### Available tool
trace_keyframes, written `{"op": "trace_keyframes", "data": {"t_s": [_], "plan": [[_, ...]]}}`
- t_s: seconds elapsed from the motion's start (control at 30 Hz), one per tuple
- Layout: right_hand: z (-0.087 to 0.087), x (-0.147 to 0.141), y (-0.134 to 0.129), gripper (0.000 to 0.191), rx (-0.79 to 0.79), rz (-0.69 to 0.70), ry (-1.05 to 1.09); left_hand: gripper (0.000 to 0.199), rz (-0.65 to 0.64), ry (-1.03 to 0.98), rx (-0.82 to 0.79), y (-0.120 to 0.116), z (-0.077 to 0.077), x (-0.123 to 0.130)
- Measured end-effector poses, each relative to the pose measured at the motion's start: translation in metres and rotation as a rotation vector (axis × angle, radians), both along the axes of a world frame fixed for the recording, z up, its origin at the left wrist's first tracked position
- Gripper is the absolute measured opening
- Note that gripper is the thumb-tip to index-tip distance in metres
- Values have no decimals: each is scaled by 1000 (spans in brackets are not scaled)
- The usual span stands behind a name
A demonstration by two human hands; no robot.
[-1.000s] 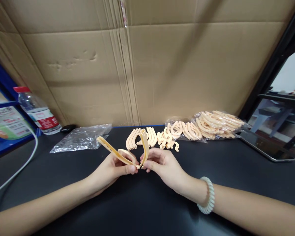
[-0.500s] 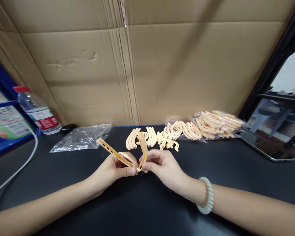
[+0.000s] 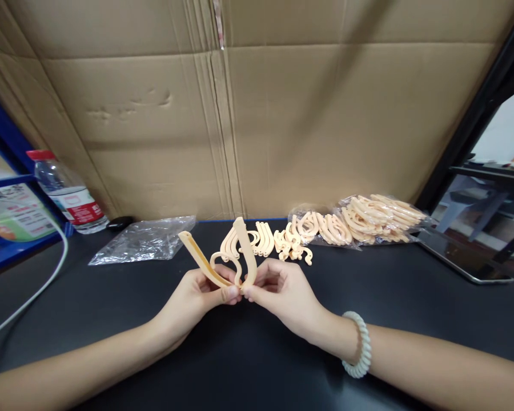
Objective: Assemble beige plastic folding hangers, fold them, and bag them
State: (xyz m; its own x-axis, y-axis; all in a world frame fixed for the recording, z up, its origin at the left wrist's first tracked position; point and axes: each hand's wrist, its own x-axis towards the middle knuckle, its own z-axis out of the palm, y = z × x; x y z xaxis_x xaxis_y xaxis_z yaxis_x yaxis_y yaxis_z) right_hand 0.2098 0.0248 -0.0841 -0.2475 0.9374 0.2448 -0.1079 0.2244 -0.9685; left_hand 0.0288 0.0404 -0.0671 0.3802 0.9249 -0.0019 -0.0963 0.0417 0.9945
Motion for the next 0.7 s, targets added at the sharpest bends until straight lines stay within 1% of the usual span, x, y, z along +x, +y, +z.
{"op": "trace_keyframes", "data": {"t_s": [0.1,0.2,0.3,0.37,0.47,0.53,0.63,0.7], "plan": [[-2,-2,1,23,1,-27,-8,26,-9,-11,-3,0,0,1],[0,0,4,21,46,-48,-13,28,-18,-14,-31,0,3,-1],[13,14,10,21,102,-55,-33,29,-9,-27,-90,7,9,-7],[26,31,16,21,122,-11,-76,26,-13,-49,-134,15,14,-15],[46,59,27,17,150,93,-283,21,-29,-78,-179,30,21,-28],[54,77,34,16,186,98,-417,20,-45,-64,-184,41,24,-37],[57,96,42,16,209,104,-565,17,-127,59,-137,55,26,-48],[56,103,45,18,211,133,-650,14,-202,206,-18,61,27,-53]]}}
